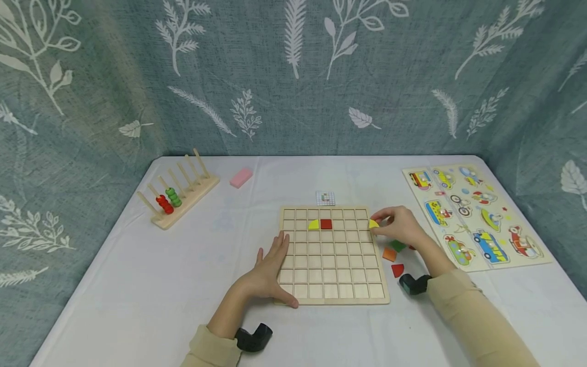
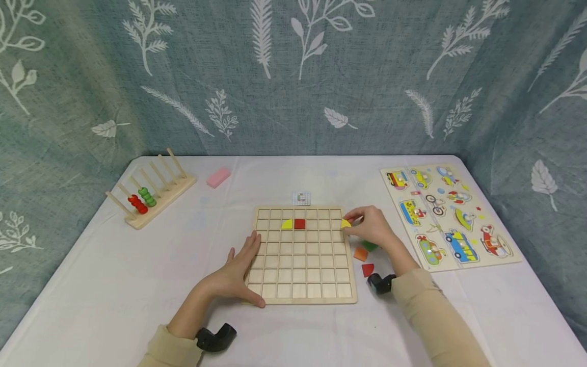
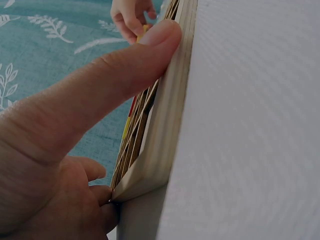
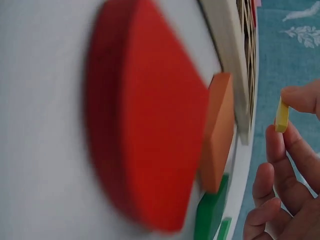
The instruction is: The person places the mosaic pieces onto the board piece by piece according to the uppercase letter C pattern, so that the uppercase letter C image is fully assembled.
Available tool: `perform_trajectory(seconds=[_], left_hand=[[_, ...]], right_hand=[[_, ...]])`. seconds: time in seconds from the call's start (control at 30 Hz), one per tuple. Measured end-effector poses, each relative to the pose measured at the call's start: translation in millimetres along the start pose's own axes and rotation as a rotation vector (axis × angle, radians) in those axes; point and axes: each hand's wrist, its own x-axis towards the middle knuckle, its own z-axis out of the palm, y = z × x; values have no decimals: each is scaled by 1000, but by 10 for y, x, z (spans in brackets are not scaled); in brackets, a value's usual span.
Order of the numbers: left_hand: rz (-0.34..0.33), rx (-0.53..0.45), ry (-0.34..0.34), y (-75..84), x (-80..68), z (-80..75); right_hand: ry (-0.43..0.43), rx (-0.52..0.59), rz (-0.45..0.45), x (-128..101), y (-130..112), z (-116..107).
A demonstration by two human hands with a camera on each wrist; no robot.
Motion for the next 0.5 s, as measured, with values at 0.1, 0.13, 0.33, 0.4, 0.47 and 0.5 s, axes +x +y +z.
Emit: perform_trajectory(seconds=[0.1,0.13,0.33,0.4,0.47,0.5], left_hand=[[3,-1,1,-3,-5,0],[4,0,0,-3,-6,-1],[9,6,-5,6,-18,-12],[12,5,-4,7,-18,-14],[13,2,-4,10,-17,-14],[12,2,-3,12,-17,-14]], right_hand=[[-9,10,-6,16,-66,24],[-10,12,-8,23,-85,36],[-9,18,-28,64,-177,103],[-10,15,-39,77,-194,122],[-12,10,-50,88,-208,139],[-15,8,-52,95,-217,149]])
